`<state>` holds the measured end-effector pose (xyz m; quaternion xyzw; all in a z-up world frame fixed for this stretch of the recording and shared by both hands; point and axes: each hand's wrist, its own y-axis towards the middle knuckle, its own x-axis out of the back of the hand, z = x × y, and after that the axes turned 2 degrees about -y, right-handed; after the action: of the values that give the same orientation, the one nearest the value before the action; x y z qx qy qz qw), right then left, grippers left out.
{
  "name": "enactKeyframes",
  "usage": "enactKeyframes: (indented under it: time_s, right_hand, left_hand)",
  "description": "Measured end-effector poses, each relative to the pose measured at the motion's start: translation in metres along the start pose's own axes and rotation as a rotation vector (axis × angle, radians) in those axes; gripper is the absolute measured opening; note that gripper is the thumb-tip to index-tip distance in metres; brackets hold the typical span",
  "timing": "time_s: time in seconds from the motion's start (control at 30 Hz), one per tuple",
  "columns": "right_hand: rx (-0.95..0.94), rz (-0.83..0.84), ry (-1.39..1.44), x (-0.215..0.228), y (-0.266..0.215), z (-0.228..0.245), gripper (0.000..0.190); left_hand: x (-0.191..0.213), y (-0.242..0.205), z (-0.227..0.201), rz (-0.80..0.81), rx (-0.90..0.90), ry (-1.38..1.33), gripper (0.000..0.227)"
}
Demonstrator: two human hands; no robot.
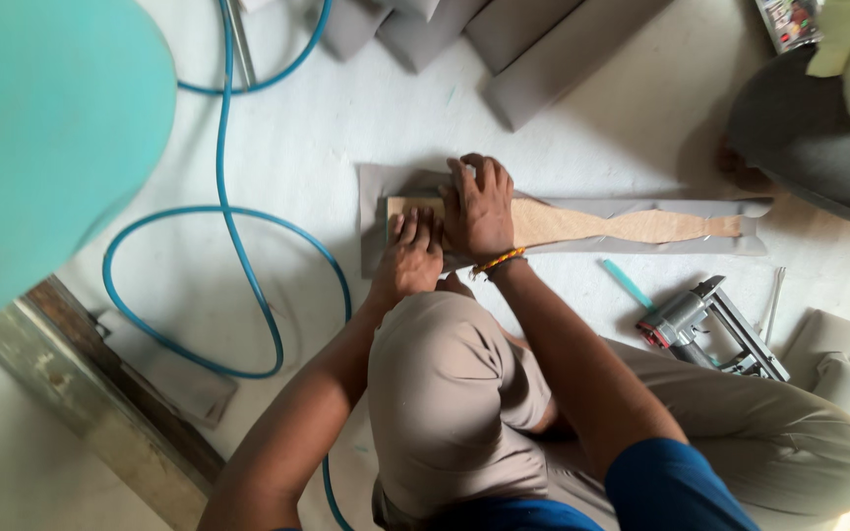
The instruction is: The person wraps a rectangular wooden frame with gray fabric, using a pneumatic staple gun to secure the fabric to the wood. They smooth the fabric and staple it along the edges, then fold and staple the corners to create a finished upholstered piece.
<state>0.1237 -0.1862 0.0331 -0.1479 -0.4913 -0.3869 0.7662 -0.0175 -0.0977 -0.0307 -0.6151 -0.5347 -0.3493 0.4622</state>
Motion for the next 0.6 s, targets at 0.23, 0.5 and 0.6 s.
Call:
enactKeyframes:
  time_s: [0.23,0.5,0.6]
  right_hand:
    - [-0.019,0.290,-0.074,-0.001,0.036,0.004,0.034]
    - [0.276,0.534,-0.127,-0.016,0.044,-0.003,0.004]
    - [0.355,0.420,-0.114,-0.014,0.023,0.001,0.003]
  left_hand:
    - [0.012,0.008,-0.001,-0.055,-0.006,-0.112,0.065]
    - [-0.007,-0.002,0.000,-0.300,-0.043,-0.014,0.038]
    - [-0.018,0.006,0.006,-0.334,-0.074,-0.068,0.028]
